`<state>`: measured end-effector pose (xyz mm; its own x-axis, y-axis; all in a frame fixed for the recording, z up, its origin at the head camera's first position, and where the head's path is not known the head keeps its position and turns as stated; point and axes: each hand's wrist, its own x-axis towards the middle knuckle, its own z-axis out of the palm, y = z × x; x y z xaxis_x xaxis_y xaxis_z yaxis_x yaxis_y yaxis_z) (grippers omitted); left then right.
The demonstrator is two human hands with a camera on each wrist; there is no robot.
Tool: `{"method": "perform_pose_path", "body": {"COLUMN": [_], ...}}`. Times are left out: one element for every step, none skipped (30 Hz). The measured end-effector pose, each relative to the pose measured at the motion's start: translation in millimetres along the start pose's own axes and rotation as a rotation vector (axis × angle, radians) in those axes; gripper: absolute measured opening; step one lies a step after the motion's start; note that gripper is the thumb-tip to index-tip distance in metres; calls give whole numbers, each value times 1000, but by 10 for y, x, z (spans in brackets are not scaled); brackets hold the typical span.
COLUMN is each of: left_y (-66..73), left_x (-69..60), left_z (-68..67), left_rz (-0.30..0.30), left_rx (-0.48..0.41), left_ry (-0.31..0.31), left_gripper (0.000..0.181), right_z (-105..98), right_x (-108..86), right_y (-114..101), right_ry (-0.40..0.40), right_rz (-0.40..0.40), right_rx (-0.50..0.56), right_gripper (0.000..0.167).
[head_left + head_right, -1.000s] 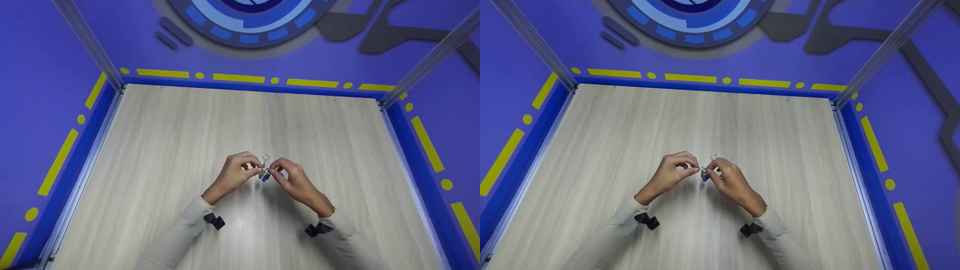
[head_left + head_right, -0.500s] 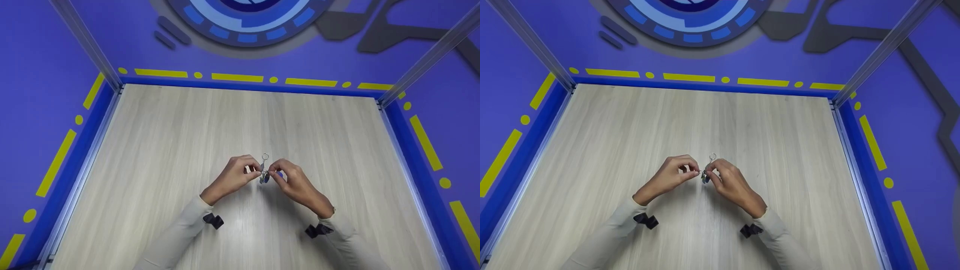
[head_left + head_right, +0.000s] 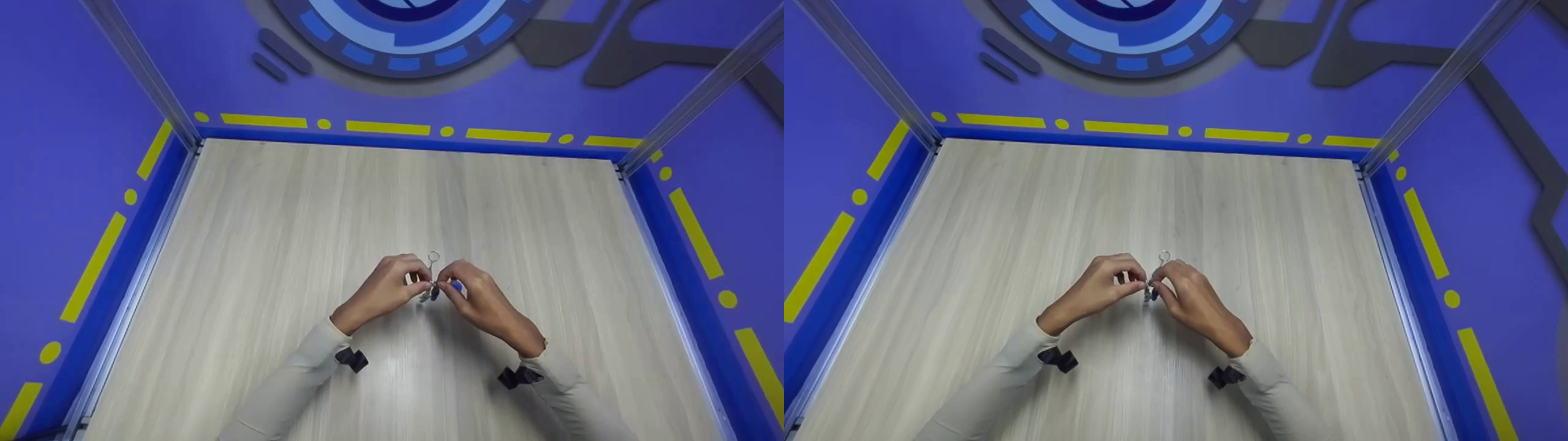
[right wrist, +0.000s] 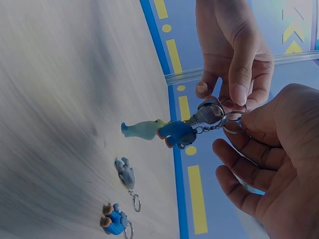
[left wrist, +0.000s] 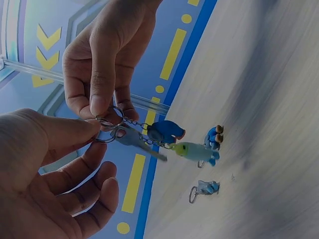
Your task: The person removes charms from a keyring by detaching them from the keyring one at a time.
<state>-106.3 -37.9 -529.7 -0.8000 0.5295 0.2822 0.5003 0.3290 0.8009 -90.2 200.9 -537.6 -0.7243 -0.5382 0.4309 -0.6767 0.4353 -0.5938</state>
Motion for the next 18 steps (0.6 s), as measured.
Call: {"method": "perform_pose_path", "body": {"left_y": [-1, -2, -3, -4, -6, -7, -9, -11, -14, -17, -21, -29, -39, -47, -56, -65, -75, -88], "left_x": [3, 5, 6, 6, 5, 4, 3, 0, -1, -3, -4, -6, -10, -13, -17, -22, -26, -31], "left_z": [1, 1, 1, 1, 0, -2, -3, -5, -7, -10, -14, -17, -20, -26, -31, -36, -40, -42], "left_rz": [0, -2, -8, -16, -24, -32, -43, -54, -65, -71, -79, -86, -93, -101, -108, -114, -122, -128], "left_rx": [0, -2, -4, -10, -23, -38, -57, -77, -97, -118, -142, -163, -181, -195, -205, -217, -224, -226], "left_ry": [2, 5, 10, 15, 21, 28, 36, 42, 49, 55, 62, 68, 74, 78, 84, 89, 93, 97], "left_gripper": [4, 4, 4, 5, 5, 5, 5, 5, 6, 5, 5, 5, 5, 5, 6, 6, 6, 6], "right_z": [-2, -4, -6, -10, -14, -17, -22, -26, -30, -35, -38, -42, -47, -53, -61, -70, -80, -90], "right_x": [-2, -3, -5, -5, -4, -3, -2, -1, -1, -1, -4, -7, -12, -18, -25, -32, -40, -48], "right_y": [4, 6, 9, 9, 10, 13, 13, 14, 17, 22, 29, 38, 46, 56, 65, 74, 84, 94], "right_ry": [-1, 0, 0, 0, 1, 1, 2, 4, 5, 6, 9, 12, 16, 22, 28, 36, 44, 53], "right_rz": [-1, -3, -3, -2, 0, 1, 5, 10, 15, 21, 27, 33, 39, 45, 49, 54, 57, 60], "right_rx": [1, 1, 3, 4, 8, 11, 16, 24, 31, 35, 37, 40, 45, 50, 50, 51, 52, 55], "right_gripper": [3, 4, 6, 8, 7, 7, 5, 2, 2, 2, 1, 2, 3, 3, 5, 5, 4, 4]}}
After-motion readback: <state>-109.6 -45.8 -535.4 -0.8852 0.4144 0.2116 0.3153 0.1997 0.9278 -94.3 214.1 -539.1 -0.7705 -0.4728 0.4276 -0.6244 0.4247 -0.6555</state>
